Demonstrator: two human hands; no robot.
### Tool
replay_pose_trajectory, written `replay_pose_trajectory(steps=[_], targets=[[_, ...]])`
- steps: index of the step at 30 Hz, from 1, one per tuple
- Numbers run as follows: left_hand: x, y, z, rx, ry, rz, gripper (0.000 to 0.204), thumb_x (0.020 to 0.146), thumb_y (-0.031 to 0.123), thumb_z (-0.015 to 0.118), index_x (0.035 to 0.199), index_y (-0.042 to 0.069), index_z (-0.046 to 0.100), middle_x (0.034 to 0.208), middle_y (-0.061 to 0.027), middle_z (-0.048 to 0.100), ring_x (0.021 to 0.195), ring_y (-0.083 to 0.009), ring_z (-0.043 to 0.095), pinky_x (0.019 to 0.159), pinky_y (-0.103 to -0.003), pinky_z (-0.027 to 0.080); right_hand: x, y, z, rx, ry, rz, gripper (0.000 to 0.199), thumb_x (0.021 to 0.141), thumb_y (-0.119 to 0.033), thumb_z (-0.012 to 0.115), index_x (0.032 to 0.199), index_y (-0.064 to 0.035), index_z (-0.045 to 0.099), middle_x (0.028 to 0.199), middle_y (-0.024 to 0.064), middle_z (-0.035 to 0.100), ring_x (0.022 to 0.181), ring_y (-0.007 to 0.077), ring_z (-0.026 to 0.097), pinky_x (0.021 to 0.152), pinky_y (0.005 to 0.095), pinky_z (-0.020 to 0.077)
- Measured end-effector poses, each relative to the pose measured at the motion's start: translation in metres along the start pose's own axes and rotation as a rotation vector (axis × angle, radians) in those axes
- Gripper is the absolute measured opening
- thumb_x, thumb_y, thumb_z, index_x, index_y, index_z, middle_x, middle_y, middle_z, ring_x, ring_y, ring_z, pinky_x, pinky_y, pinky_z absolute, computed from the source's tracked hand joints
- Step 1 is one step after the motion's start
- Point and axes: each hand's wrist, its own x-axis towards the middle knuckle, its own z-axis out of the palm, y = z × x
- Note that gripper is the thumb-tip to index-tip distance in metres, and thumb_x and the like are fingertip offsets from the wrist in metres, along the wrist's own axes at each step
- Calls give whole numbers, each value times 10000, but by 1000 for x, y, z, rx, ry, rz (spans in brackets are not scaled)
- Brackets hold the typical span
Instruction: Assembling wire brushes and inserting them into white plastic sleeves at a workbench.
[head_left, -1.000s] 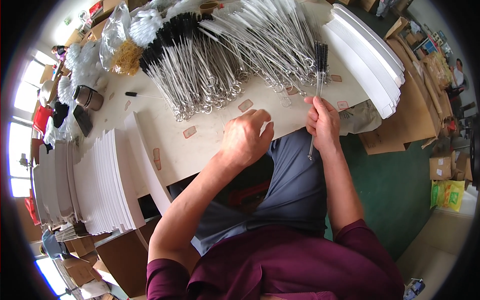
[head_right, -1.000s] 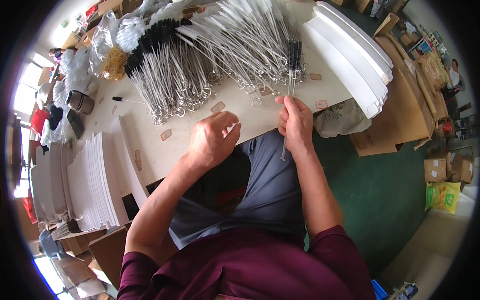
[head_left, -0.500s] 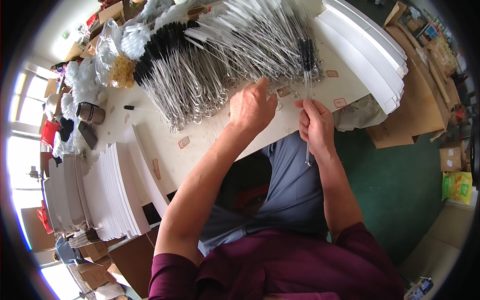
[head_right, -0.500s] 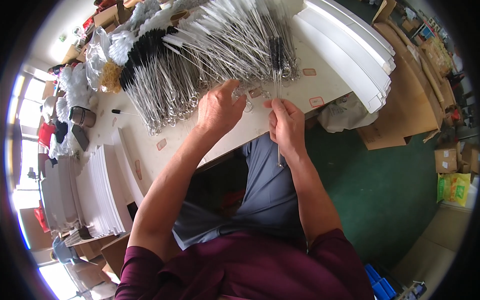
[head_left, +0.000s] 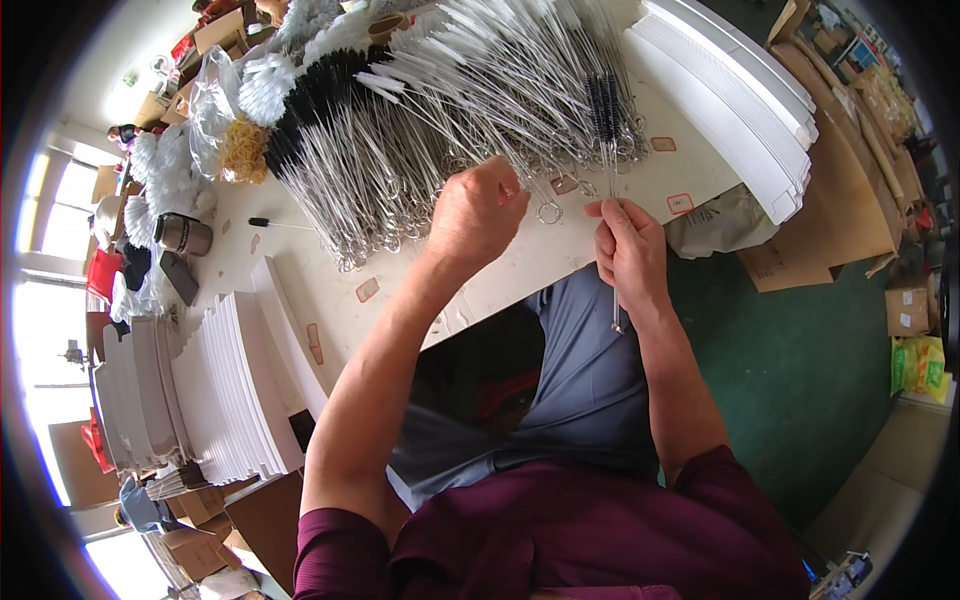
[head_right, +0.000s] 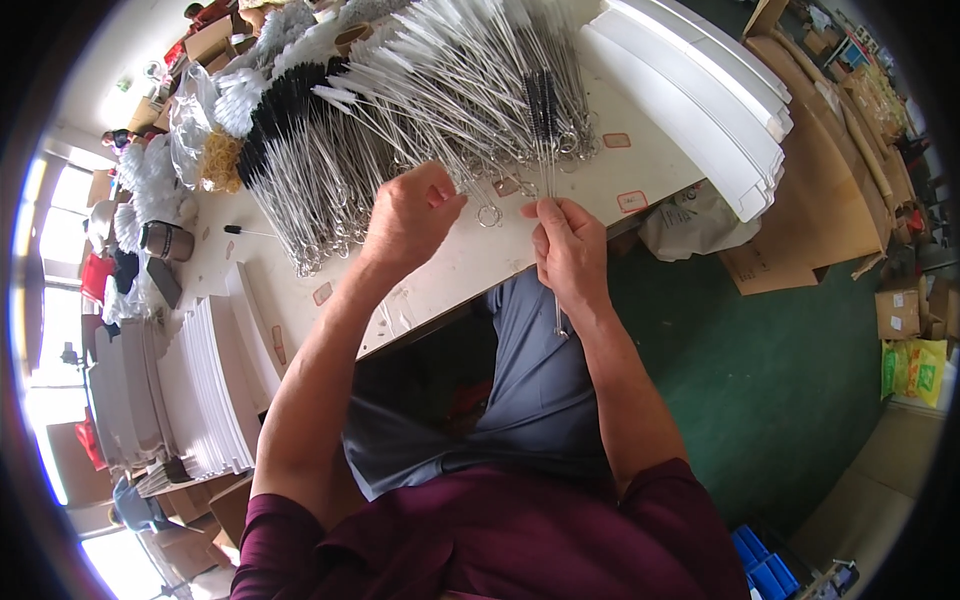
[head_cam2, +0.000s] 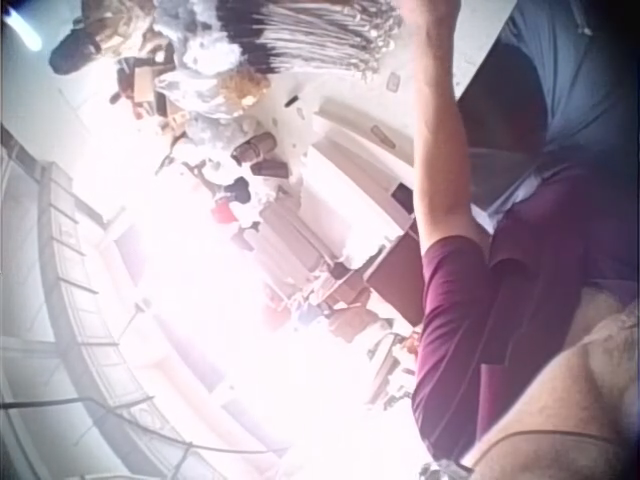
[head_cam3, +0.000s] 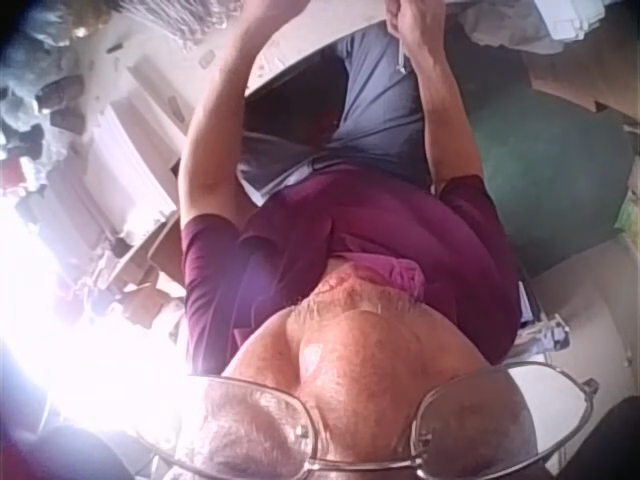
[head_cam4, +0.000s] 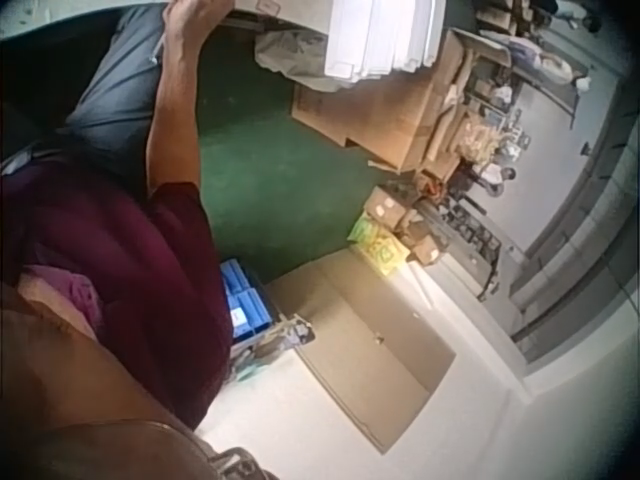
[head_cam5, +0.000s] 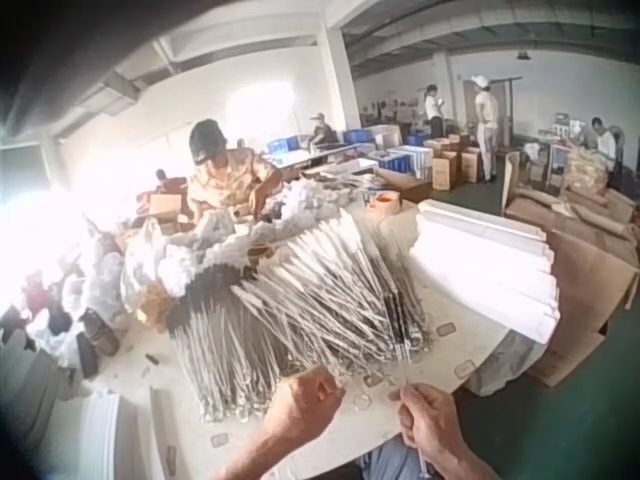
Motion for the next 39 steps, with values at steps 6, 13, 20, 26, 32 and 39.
replay_pose_trajectory(steps=[6,13,20,26,32,39], targets=[[-11,23,-35,-9,-1,-35,115,878,87,727,892,5,648,737,-102,694,716,-163,706,672,-311,561,1,-1,-4,-39,-17,9,312,1082,-270,520,1027,3,661,614,-58,412,439,14,300,360,217,213],[-8,44,-67,-197,157,-17,84,872,45,676,865,-3,608,714,-105,695,661,-152,707,621,-284,567,0,-5,0,-58,11,47,289,1084,-237,502,1023,3,651,629,-52,440,441,15,319,363,212,231],[-11,56,-84,-89,211,116,85,868,46,671,856,5,598,711,-93,683,642,-155,686,621,-306,566,-3,-19,8,-113,-113,-141,287,1082,-239,508,991,-6,648,649,-38,469,472,20,359,402,210,284],[-23,58,-84,-12,98,144,41,884,12,669,884,4,629,764,-49,683,722,-87,671,696,-269,566,30,-57,44,-349,-138,-408,310,1071,-236,521,956,9,672,787,36,645,597,64,537,500,226,428],[-24,54,-88,-111,150,163,73,837,12,668,863,17,600,721,-83,666,672,-173,696,647,-312,572,100,-44,72,-174,-333,-310,328,1064,-239,522,962,48,643,1051,189,709,883,232,722,763,354,611],[-30,51,-98,-109,170,173,66,842,-18,659,865,16,608,731,-69,676,681,-136,692,647,-290,571,149,-31,76,-87,-307,-169,316,1053,-212,509,981,76,617,1115,253,688,1025,341,711,918,443,604]])
